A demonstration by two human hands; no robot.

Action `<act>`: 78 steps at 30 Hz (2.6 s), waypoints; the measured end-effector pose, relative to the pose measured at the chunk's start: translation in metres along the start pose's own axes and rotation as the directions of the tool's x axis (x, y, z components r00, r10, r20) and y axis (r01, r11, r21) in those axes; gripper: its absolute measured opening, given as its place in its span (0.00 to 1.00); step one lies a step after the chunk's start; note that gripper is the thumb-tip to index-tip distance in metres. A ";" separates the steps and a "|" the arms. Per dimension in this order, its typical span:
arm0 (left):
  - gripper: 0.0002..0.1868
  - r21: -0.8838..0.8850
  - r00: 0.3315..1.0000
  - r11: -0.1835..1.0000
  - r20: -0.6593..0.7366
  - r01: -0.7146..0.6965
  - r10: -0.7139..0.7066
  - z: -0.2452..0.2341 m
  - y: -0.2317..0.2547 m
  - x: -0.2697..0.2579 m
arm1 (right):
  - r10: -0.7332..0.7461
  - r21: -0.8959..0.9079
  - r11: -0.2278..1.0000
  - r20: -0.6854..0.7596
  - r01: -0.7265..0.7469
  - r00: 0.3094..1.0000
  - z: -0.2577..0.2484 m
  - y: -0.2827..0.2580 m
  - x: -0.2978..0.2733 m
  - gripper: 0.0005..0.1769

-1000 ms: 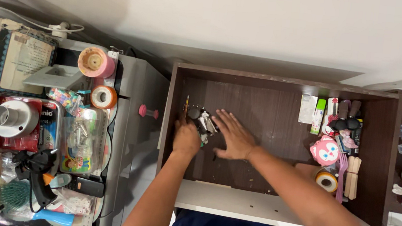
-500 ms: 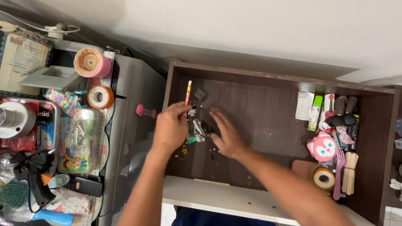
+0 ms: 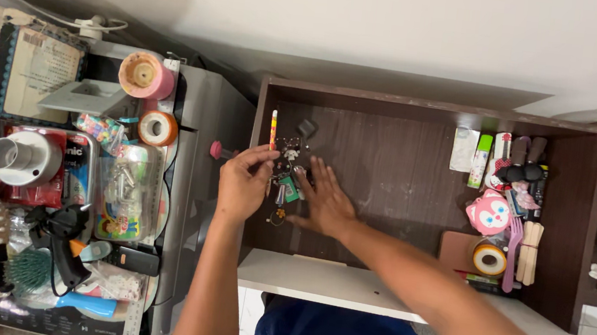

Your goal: The person organizes a cluttered drawer by picking up various small items such as a pink toy, a phone case, wooden sticks, and a plastic fork. They sort these items by hand, moving them from scattered positions to grouped piles within the drawer.

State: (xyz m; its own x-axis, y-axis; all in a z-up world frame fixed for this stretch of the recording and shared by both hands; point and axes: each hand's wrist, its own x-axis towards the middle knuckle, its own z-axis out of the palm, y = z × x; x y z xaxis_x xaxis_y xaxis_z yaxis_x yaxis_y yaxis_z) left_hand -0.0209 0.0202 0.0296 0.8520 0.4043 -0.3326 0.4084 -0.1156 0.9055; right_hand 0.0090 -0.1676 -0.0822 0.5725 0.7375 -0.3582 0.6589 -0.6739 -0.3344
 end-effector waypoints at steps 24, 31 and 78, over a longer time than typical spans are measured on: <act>0.08 0.308 0.992 0.944 0.070 -0.119 0.102 0.062 -0.033 0.005 | 0.302 0.952 0.275 -0.219 0.135 0.928 0.001 0.070 -0.010 0.20; 0.18 0.461 0.975 0.887 0.201 -0.012 -0.091 0.128 -0.041 -0.015 | 0.318 0.963 0.209 0.097 -0.170 0.943 0.014 0.080 -0.030 0.14; 0.29 0.732 0.964 0.664 0.259 -0.152 -0.066 0.070 -0.033 -0.016 | 0.400 0.256 0.835 0.325 -0.487 0.857 -0.033 0.185 -0.268 0.06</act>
State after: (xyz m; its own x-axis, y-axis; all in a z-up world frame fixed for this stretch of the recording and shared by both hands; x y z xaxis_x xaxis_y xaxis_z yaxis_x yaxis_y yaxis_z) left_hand -0.0255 -0.0462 -0.0137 0.8792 0.1618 -0.4482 0.3818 -0.8021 0.4593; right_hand -0.0063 -0.4888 -0.0191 0.5955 0.3477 -0.7242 0.1465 -0.9334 -0.3276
